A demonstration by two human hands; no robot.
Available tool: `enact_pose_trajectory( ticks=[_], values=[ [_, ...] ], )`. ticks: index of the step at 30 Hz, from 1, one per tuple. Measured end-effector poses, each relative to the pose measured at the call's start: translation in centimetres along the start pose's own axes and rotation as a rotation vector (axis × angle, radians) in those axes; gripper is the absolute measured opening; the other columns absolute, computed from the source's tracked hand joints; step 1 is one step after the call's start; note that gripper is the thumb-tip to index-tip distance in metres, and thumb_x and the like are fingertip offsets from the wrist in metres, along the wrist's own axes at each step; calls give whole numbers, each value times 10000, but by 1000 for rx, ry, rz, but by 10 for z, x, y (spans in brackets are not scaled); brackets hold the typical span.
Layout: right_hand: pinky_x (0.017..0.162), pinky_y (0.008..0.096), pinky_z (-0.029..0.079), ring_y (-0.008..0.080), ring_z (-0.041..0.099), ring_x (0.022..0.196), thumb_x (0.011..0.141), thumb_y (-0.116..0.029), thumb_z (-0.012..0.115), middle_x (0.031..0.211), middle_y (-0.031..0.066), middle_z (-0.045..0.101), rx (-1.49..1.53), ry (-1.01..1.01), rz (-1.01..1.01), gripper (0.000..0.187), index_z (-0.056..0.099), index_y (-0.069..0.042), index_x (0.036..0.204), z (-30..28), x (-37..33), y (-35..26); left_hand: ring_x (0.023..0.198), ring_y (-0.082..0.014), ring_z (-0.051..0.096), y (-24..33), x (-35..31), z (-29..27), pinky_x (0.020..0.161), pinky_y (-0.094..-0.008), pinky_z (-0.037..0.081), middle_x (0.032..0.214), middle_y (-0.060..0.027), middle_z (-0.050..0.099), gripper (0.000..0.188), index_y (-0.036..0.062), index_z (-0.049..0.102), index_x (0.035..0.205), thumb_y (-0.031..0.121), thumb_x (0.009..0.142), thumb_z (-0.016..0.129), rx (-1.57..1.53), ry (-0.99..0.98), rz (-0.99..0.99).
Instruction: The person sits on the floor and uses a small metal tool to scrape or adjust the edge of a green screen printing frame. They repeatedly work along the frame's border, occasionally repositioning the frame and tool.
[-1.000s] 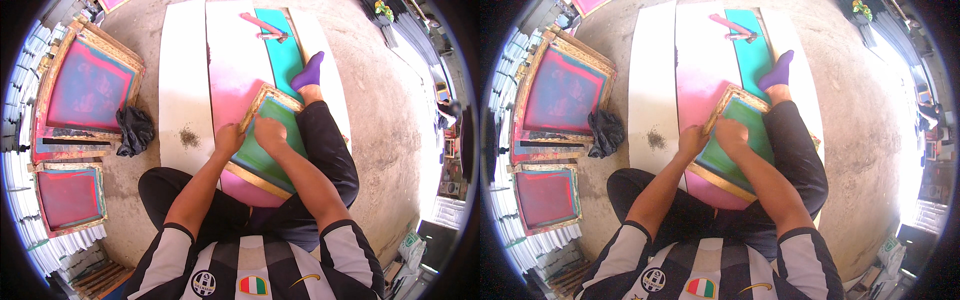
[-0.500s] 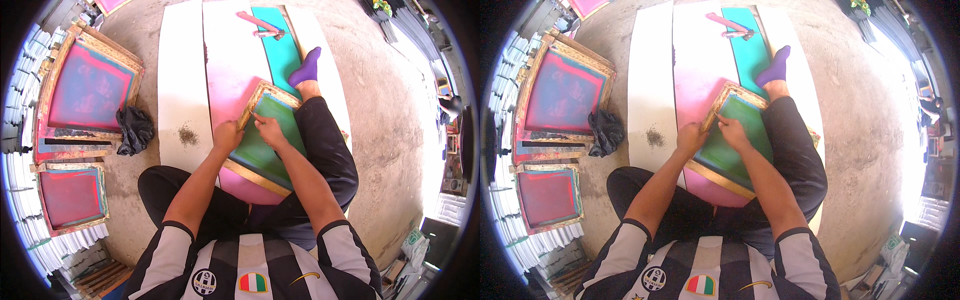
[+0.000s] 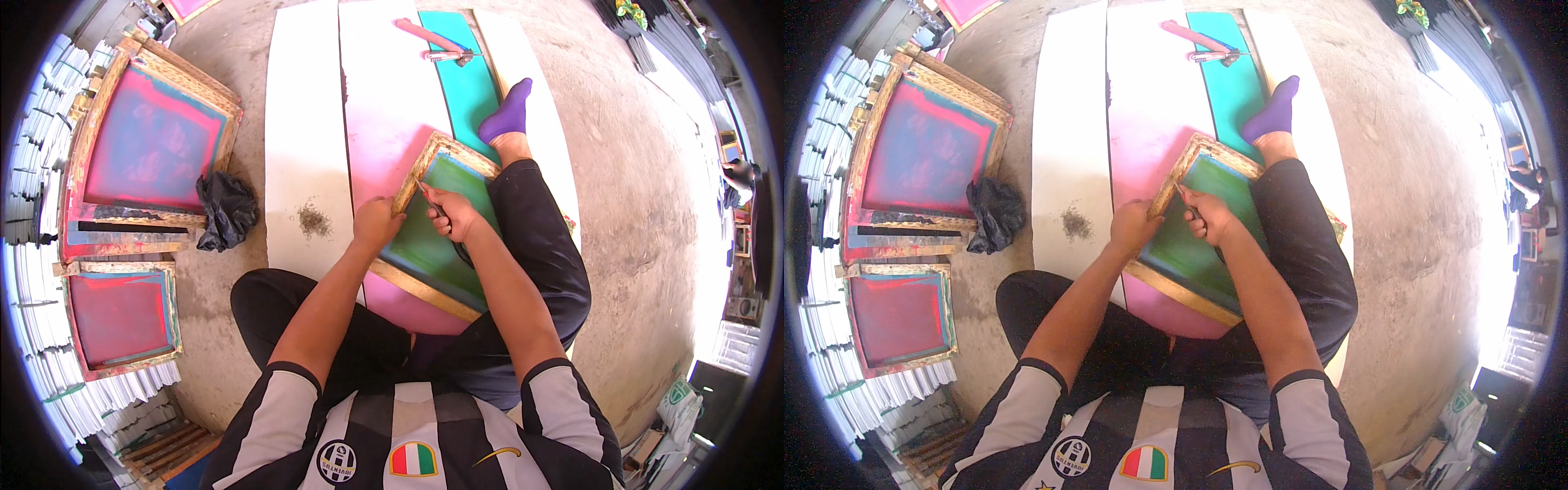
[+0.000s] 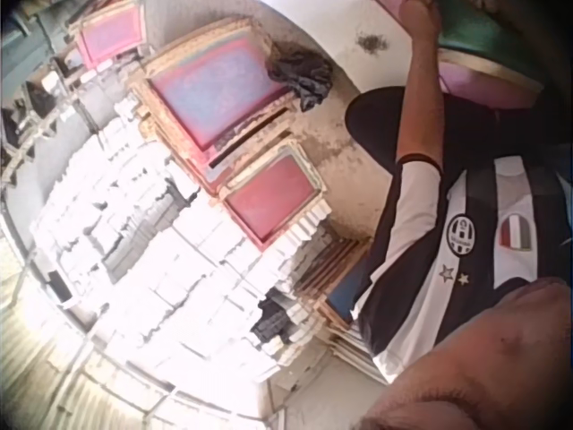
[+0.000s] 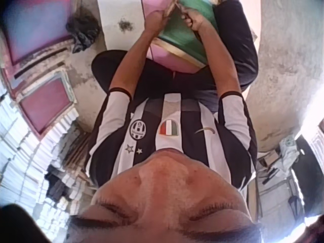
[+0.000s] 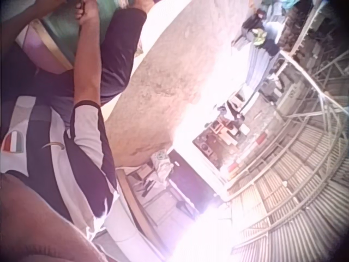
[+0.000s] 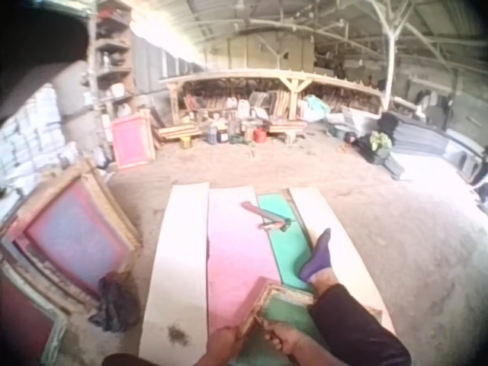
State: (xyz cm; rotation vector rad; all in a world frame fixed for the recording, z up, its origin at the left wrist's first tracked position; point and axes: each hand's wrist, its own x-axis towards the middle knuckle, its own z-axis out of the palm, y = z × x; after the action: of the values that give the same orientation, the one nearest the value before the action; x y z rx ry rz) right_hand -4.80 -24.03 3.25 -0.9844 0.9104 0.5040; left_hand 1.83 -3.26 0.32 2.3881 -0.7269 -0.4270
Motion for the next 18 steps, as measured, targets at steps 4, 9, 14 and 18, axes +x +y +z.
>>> enact_pose_trajectory(
  ticks=[4,9,14,18],
  values=[
    [490,334,426,161,546,604,1100,-361,570,786,56,595,-419,107,-158,402,652,-270,1483,-2,-2,-2,918,-426,709,0,1,1,842,-527,558,985,-208,722,363,71,763,1149,256,843,830,40,-12,-26],
    [792,518,573,392,740,890,1064,-325,589,1034,211,763,-1161,495,-788,399,667,-280,1452,-8,8,12,920,-419,713,5,2,2,843,-526,562,972,-205,723,372,80,767,1151,259,834,840,35,-4,-27],
    [919,570,567,444,732,1006,1045,-296,586,1095,236,758,-1316,509,-613,404,670,-287,1440,21,-13,-3,916,-410,716,-5,0,6,839,-520,566,967,-200,724,369,86,769,1145,254,825,843,40,20,-19],
    [956,574,577,447,734,1060,1056,-288,555,1155,239,752,-1335,503,-532,431,623,-305,1481,21,-18,-3,909,-411,716,-5,0,8,833,-521,566,955,-198,724,361,84,769,1126,257,819,845,0,26,-10]
  ],
)
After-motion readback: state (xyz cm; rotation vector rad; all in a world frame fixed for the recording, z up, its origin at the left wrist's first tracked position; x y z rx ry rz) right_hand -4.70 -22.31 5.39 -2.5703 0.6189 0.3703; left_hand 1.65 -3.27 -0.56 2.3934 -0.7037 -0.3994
